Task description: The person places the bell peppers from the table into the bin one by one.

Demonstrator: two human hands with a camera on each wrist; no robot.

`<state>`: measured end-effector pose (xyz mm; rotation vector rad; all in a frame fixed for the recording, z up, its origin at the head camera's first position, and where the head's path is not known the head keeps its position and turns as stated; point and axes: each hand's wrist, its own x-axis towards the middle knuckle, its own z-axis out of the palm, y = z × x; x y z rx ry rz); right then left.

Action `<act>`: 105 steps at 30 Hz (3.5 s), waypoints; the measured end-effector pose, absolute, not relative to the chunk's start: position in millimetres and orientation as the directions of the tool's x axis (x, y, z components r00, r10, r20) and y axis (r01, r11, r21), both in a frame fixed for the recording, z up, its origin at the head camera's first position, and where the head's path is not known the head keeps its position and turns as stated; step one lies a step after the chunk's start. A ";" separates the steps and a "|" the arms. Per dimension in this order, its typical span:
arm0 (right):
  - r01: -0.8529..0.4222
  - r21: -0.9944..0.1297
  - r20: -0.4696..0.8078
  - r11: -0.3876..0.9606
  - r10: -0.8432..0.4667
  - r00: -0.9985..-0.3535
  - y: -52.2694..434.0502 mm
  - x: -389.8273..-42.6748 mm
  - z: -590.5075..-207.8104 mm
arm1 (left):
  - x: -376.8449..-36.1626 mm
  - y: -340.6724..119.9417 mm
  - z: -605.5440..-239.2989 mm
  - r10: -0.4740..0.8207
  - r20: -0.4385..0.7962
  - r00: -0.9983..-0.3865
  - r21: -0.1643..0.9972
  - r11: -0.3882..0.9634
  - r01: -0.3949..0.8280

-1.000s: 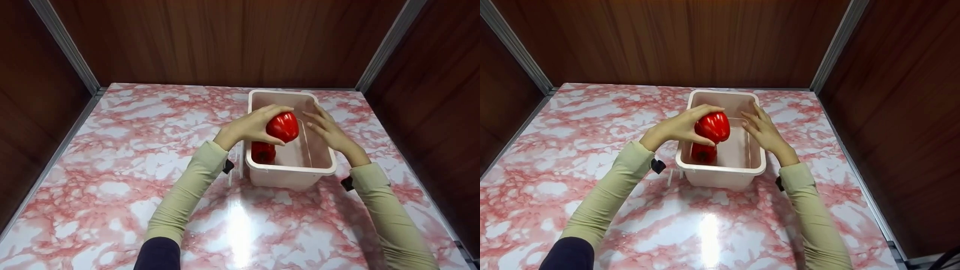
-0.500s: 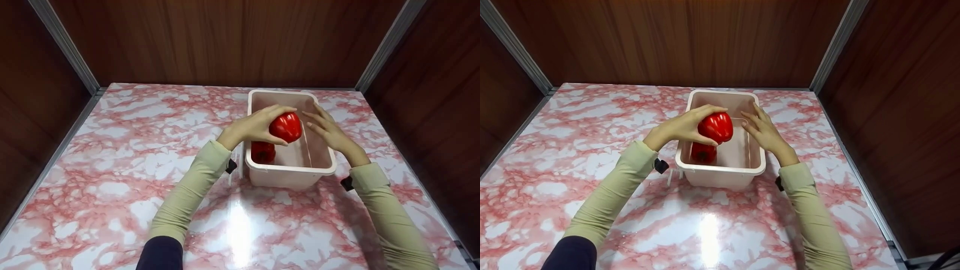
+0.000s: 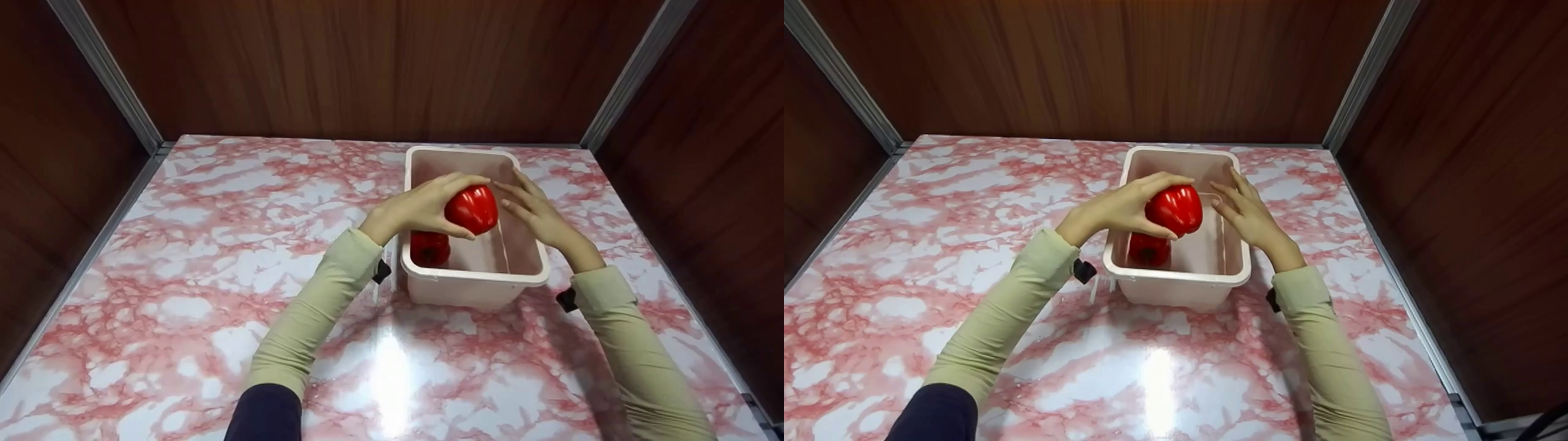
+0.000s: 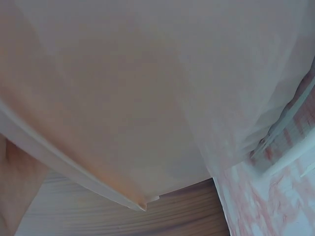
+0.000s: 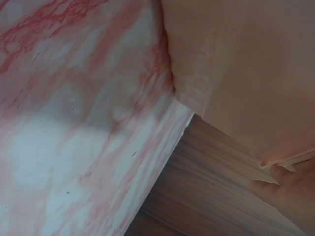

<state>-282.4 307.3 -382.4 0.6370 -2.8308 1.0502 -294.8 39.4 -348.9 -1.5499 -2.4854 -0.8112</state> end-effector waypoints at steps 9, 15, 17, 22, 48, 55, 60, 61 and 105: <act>-0.416 -0.603 0.202 0.681 -0.374 -0.905 307.2 -282.9 -381.8 | -295.7 42.6 -350.9 0.807 0.360 -0.469 0.375 0.335 0.864; -0.420 -0.597 0.207 0.684 -0.374 -0.904 307.2 -281.9 -381.2 | -295.1 45.3 -351.3 0.809 0.355 -0.468 0.366 0.340 0.866; -0.418 -0.598 0.209 0.683 -0.372 -0.905 307.2 -281.7 -381.2 | -295.0 46.4 -351.5 0.811 0.357 -0.464 0.367 0.335 0.868; -0.416 -0.598 0.210 0.685 -0.367 -0.906 307.6 -281.7 -381.8 | -295.3 48.4 -353.7 0.813 0.354 -0.463 0.369 0.334 0.867; -0.425 -0.608 0.217 0.671 -0.374 -0.902 306.2 -280.2 -385.0 | -295.3 40.2 -358.9 0.786 0.331 -0.522 0.445 0.358 0.821; -0.438 -0.594 0.220 0.675 -0.386 -0.896 305.3 -281.7 -386.0 | -297.6 34.5 -362.9 0.784 0.333 -0.524 0.446 0.359 0.820; -0.437 -0.584 0.209 0.684 -0.393 -0.895 306.5 -282.0 -384.4 | -298.6 33.0 -363.8 0.785 0.342 -0.516 0.429 0.358 0.829; -0.435 -0.588 0.206 0.682 -0.394 -0.896 306.9 -281.9 -383.7 | -298.7 33.1 -363.5 0.786 0.343 -0.515 0.426 0.358 0.831; -0.500 -0.444 0.283 0.743 -0.414 -0.865 306.6 -281.0 -360.0 | -296.7 13.6 -358.4 0.749 0.317 -0.582 0.445 0.424 0.789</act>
